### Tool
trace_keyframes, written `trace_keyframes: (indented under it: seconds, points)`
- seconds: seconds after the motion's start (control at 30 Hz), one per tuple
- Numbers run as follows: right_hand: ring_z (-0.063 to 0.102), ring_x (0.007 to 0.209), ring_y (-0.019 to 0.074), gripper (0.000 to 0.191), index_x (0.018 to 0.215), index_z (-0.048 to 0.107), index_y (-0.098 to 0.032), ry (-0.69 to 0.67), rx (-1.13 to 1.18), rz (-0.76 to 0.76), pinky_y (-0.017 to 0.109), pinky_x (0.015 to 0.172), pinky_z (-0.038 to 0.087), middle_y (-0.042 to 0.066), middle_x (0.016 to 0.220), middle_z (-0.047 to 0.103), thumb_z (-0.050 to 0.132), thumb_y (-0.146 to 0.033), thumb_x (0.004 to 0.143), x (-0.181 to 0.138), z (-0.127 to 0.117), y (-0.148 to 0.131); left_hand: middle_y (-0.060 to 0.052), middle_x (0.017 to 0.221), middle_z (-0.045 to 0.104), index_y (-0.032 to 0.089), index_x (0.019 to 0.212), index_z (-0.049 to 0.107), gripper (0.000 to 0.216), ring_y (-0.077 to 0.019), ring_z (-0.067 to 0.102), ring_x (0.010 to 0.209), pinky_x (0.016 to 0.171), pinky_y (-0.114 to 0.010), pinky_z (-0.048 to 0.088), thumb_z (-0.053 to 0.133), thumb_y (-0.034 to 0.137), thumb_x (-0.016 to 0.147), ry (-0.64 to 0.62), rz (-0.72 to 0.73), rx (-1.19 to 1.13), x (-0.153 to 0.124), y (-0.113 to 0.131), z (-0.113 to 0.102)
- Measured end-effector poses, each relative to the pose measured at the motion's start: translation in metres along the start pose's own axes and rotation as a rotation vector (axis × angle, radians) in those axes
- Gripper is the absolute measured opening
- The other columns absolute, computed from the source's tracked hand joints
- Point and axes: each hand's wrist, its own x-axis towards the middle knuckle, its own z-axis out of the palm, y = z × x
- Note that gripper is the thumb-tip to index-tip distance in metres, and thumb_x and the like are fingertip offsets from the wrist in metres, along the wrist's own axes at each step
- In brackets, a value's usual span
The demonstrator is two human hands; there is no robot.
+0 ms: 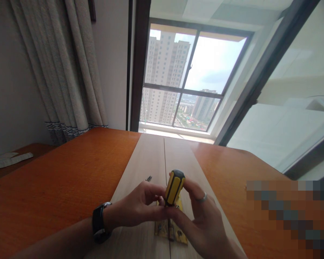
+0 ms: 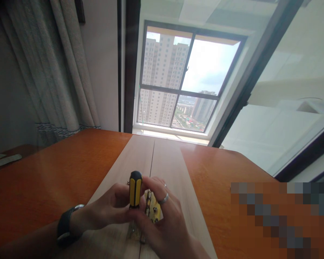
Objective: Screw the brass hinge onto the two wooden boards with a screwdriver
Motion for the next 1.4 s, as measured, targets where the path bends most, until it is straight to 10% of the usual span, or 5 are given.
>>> trace_keyframes:
  seconds: [1.4]
  points:
    - [0.068, 0.102, 0.0248, 0.053, 0.14, 0.054, -0.029, -0.007, 0.154, 0.114, 0.04, 0.088, 0.059, 0.01, 0.118, 0.067, 0.069, -0.023, 0.09, -0.005, -0.002, 0.007, -0.008, 0.089, 0.069, 0.011, 0.092, 0.075, 0.043, -0.0213, 0.061, 0.085, 0.081, -0.032, 0.05, 0.073, 0.054, 0.086, 0.014, 0.036, 0.272, 0.003, -0.005, -0.003]
